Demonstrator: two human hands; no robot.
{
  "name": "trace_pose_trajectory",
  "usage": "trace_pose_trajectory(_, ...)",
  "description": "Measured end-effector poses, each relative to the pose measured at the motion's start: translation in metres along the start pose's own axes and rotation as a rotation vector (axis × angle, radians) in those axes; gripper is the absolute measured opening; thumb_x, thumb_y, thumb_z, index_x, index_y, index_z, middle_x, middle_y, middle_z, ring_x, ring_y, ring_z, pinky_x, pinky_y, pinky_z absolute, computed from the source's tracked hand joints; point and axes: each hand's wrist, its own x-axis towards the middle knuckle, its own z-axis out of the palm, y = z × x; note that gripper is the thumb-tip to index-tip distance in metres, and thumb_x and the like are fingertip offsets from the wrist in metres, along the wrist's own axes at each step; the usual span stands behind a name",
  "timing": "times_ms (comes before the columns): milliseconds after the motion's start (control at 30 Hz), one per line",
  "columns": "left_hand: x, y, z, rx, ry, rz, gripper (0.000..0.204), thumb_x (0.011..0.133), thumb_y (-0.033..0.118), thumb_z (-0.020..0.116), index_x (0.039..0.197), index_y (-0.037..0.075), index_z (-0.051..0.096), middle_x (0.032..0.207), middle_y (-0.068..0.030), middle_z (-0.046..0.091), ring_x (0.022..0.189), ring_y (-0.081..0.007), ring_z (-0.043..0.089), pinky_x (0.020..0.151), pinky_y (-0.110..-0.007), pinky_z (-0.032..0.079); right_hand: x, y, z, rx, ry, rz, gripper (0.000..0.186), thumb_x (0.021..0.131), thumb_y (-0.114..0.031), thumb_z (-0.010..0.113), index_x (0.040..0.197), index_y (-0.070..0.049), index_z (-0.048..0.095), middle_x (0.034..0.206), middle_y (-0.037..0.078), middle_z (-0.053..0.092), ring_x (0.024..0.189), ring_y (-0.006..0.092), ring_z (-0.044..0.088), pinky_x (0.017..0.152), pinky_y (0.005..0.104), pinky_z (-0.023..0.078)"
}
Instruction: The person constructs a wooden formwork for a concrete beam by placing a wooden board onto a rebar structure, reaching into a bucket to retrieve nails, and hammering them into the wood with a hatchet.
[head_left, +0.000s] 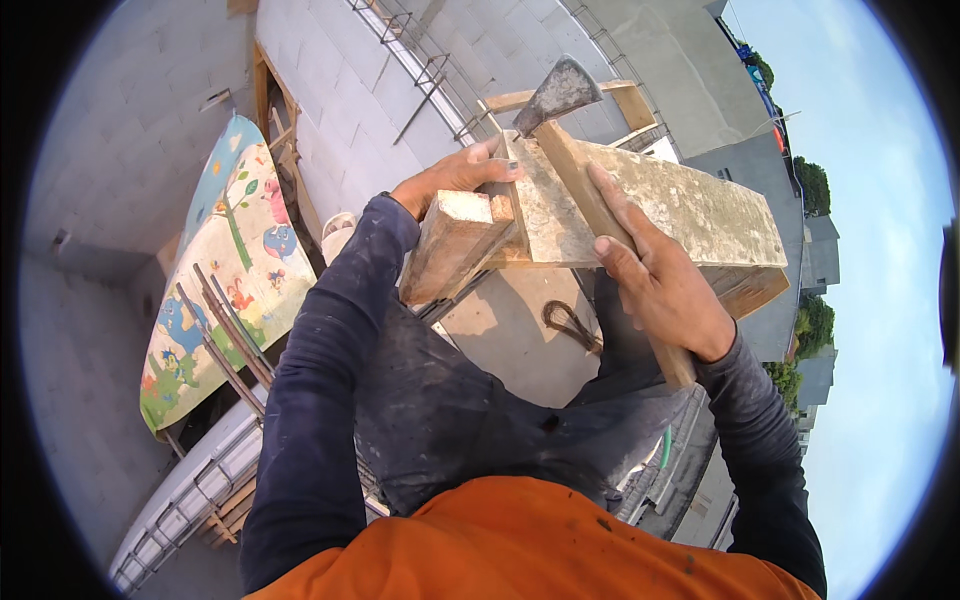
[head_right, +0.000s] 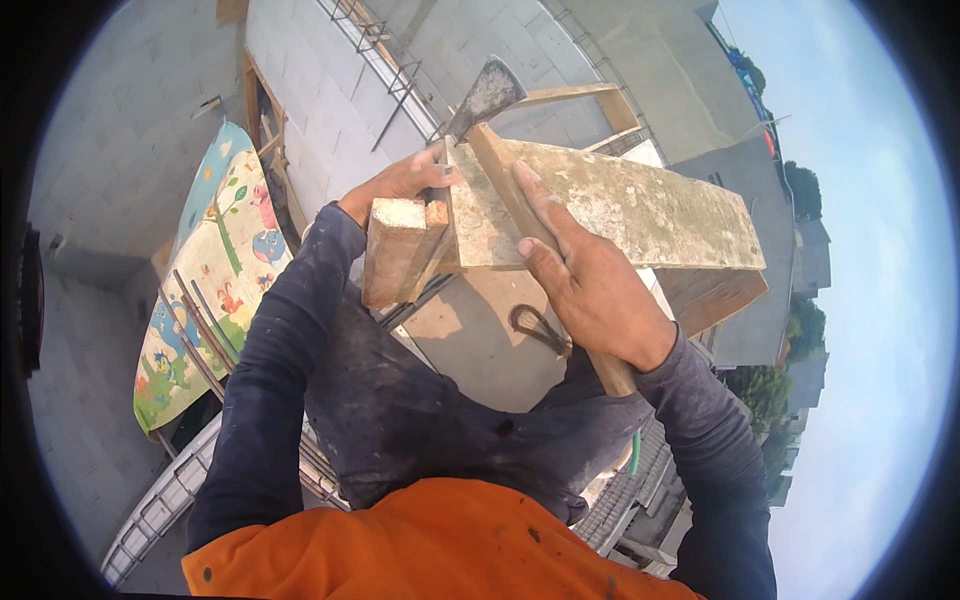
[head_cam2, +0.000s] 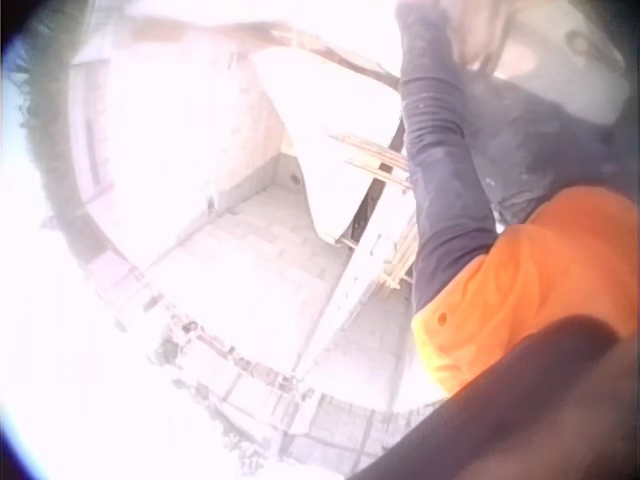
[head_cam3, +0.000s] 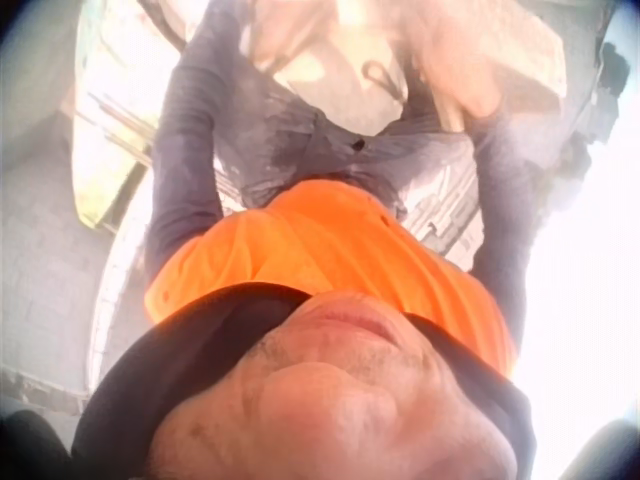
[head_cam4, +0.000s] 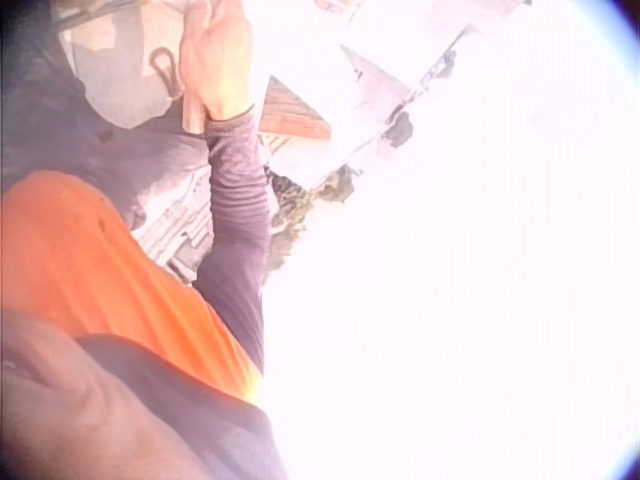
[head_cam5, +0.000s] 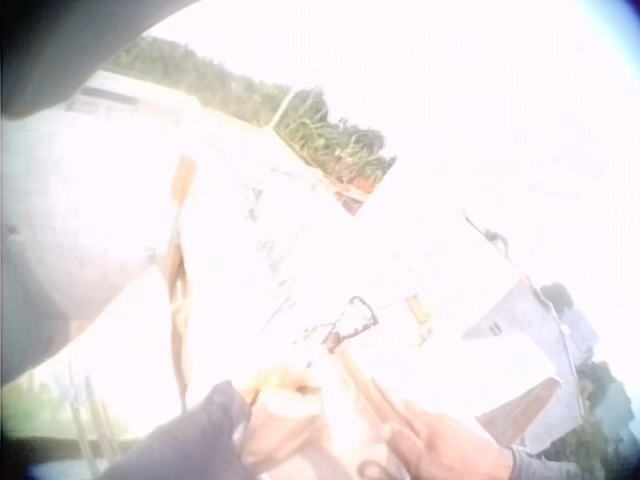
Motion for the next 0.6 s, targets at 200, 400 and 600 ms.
trace_pose_trajectory(200, -0.002, 0.0, -0.005, 0.017, 0.02, -0.007, 0.096, 0.091, 0.051, 0.076, 0.166, 0.006, 0.037, 0.147, -0.0143, 0.062, 0.135, -0.0255, 0.059, 0.116, -0.036, 0.044, -0.004, -0.027, -0.018, 0.144, 0.184, -0.027, 0.067, 0.111, -0.031, 0.053, 0.172, -0.018, 0.029, 0.135, 0.017, 0.059, 0.082, 0.0207, 0.066, 0.074, 0.0326, 0.056)
trace_pose_trajectory(400, -0.007, 0.006, -0.006, 0.061, 0.03, -0.043, 0.098, 0.09, 0.049, 0.078, 0.166, 0.006, 0.035, 0.146, -0.0144, 0.062, 0.135, -0.0246, 0.059, 0.115, -0.036, 0.045, 0.001, -0.029, -0.018, 0.303, 0.666, -0.278, 0.073, 0.112, -0.037, 0.05, 0.174, -0.013, 0.02, 0.088, 0.006, 0.06, 0.054, 0.0071, 0.056, 0.047, 0.0217, 0.051)
trace_pose_trajectory(600, 0.004, 0.0, -0.003, -0.033, 0.005, -0.002, 0.095, 0.091, 0.046, 0.079, 0.167, 0.007, 0.035, 0.146, -0.0147, 0.063, 0.135, -0.0226, 0.059, 0.114, -0.035, 0.045, -0.001, 0.002, -0.01, -0.178, 0.069, -0.117, 0.066, 0.113, -0.032, 0.052, 0.173, -0.017, 0.028, 0.145, 0.021, 0.062, 0.065, 0.0154, 0.066, 0.069, 0.0308, 0.061)
